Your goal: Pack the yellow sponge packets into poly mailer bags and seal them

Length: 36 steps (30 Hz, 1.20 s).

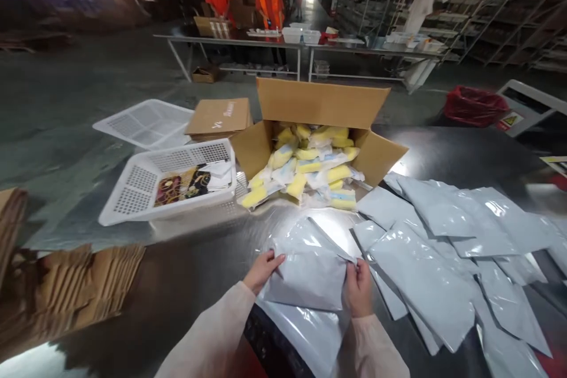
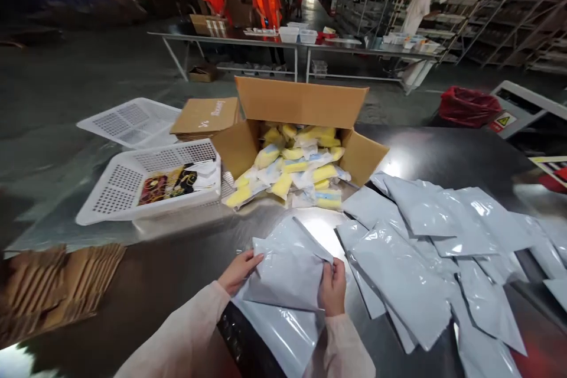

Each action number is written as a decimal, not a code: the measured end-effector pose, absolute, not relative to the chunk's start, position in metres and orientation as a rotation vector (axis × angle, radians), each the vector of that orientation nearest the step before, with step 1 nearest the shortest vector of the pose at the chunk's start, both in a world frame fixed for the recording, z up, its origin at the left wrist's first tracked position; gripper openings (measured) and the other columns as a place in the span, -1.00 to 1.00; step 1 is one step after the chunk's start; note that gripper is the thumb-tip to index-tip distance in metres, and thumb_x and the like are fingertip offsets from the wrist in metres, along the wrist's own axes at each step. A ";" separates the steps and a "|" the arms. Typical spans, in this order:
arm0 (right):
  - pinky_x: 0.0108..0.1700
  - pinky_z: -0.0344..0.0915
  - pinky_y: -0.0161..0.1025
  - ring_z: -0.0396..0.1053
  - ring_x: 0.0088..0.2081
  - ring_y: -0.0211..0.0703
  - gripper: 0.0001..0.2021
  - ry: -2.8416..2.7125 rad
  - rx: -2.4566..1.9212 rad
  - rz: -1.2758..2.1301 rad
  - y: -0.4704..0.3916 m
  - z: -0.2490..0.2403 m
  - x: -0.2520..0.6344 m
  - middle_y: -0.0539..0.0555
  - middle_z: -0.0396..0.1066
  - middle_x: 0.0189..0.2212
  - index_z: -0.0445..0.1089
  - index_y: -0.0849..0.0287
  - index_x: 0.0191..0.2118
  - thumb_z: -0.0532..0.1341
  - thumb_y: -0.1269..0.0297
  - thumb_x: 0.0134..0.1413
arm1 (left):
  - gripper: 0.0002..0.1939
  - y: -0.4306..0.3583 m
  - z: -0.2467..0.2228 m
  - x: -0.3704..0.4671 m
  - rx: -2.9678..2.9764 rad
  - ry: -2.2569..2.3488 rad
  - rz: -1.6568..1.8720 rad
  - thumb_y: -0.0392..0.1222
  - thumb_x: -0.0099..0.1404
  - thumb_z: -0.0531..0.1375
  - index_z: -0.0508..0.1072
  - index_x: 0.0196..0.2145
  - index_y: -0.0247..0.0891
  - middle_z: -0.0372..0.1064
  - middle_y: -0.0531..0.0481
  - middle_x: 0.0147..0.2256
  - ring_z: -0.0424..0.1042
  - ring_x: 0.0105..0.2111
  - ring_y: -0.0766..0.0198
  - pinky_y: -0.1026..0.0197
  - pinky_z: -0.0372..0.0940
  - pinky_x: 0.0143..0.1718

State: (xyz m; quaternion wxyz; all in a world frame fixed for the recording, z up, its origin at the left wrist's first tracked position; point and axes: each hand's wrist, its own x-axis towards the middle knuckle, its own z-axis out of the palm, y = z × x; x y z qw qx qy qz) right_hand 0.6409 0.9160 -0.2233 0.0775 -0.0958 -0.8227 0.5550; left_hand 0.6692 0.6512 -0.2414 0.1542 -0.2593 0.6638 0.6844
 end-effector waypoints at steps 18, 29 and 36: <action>-0.02 0.08 0.32 0.17 0.13 0.43 -0.12 -2.072 -1.139 0.738 1.147 -0.093 0.519 0.71 0.13 0.10 0.06 0.55 0.23 0.24 -0.05 -0.06 | -0.76 0.631 -0.204 0.705 0.187 2.749 1.106 -0.07 0.29 0.10 0.58 -0.32 -0.12 0.51 -0.04 -0.31 0.45 -0.25 0.19 0.18 0.33 -0.13; -0.46 0.40 -0.24 0.43 -0.47 -0.15 -0.79 -2.758 0.384 1.377 0.914 -0.215 0.670 0.06 0.51 -0.40 0.46 0.01 -0.27 0.13 0.08 0.16 | -0.51 0.663 -0.165 0.438 -0.620 2.851 0.735 -0.11 0.32 0.16 0.35 -0.03 -0.70 0.36 -0.55 -0.06 0.30 0.08 -0.15 0.03 0.13 0.04; -0.31 0.37 -0.31 0.43 -0.39 -0.20 -0.83 -3.041 0.726 1.294 0.875 -0.235 0.748 0.02 0.48 -0.42 0.47 0.05 -0.26 0.13 0.21 0.18 | -0.69 0.627 -0.176 0.475 -0.578 2.574 1.003 -0.31 0.24 0.19 0.42 -0.09 -0.57 0.43 -0.40 -0.09 0.42 -0.05 -0.03 0.07 0.29 -0.07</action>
